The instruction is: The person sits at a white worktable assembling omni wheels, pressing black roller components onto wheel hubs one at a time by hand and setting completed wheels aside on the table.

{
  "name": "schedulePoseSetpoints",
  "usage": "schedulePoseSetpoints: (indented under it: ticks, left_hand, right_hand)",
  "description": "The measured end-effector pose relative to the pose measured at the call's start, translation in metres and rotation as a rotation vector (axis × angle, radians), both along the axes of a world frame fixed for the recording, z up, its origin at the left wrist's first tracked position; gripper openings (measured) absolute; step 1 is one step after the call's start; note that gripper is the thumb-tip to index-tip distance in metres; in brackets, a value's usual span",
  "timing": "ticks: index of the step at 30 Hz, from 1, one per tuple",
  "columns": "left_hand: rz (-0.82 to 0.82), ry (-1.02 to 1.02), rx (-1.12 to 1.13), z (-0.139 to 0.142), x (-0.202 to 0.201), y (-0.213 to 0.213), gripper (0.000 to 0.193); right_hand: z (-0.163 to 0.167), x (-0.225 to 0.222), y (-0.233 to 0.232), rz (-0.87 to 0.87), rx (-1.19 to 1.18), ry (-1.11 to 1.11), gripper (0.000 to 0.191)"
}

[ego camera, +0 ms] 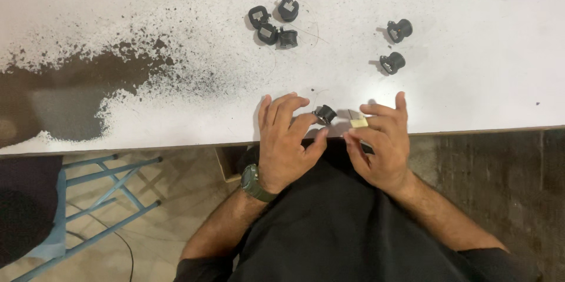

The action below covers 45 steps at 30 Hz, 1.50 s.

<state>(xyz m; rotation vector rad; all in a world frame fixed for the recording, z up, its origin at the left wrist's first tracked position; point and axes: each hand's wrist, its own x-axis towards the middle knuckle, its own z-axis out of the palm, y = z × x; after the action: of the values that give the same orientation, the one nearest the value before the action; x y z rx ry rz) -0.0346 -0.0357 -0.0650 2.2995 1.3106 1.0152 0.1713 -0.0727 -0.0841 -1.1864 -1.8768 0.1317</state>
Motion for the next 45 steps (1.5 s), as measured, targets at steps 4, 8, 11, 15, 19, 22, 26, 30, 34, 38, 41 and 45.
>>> schedulePoseSetpoints:
  ticks: [4,8,11,15,19,22,26,30,34,38,41,45]
  left_hand:
    - [0.025,0.004,0.018,-0.003,0.001,-0.003,0.022]
    - [0.041,0.012,0.008,-0.006,-0.001,-0.005,0.017]
    - [0.045,0.005,0.010,-0.008,-0.001,-0.005,0.017]
    - [0.046,-0.004,0.022,-0.010,-0.001,-0.007,0.020]
    - [0.057,0.013,0.030,-0.012,-0.002,-0.007,0.022]
    - [0.059,0.019,0.050,-0.012,-0.001,-0.008,0.023]
    - [0.066,-0.001,0.076,-0.013,0.000,-0.008,0.022]
    - [0.057,-0.031,0.104,-0.015,0.000,-0.009,0.023]
    - [0.040,-0.045,0.158,-0.019,-0.001,-0.008,0.023]
    - [-0.012,0.053,0.273,-0.022,-0.005,-0.003,0.020]
    - [-0.046,0.120,0.321,-0.024,-0.007,-0.002,0.019]
    - [-0.036,0.082,0.339,-0.024,-0.005,-0.003,0.020]
  right_hand:
    - [-0.008,-0.007,0.000,0.092,-0.028,0.007,0.020]
    - [-0.009,-0.009,0.001,0.067,-0.049,-0.009,0.025]
    - [-0.006,-0.007,0.001,0.042,-0.063,0.108,0.027]
    - [-0.002,-0.006,-0.003,0.012,-0.115,0.067,0.025]
    - [-0.005,-0.010,-0.002,0.038,-0.121,0.127,0.025]
    - [-0.008,-0.013,-0.001,0.035,-0.105,0.115,0.026]
    - [-0.011,-0.014,0.002,0.019,-0.091,0.070,0.026]
    - [-0.011,-0.016,0.003,0.027,-0.078,0.067,0.027]
    - [-0.008,-0.018,0.004,0.047,-0.106,0.077,0.030]
    - [-0.005,-0.019,0.005,0.046,-0.116,0.081,0.031]
    - [-0.005,-0.018,0.007,0.080,-0.123,0.075,0.031]
    - [-0.006,-0.018,0.007,0.066,-0.124,0.097,0.031]
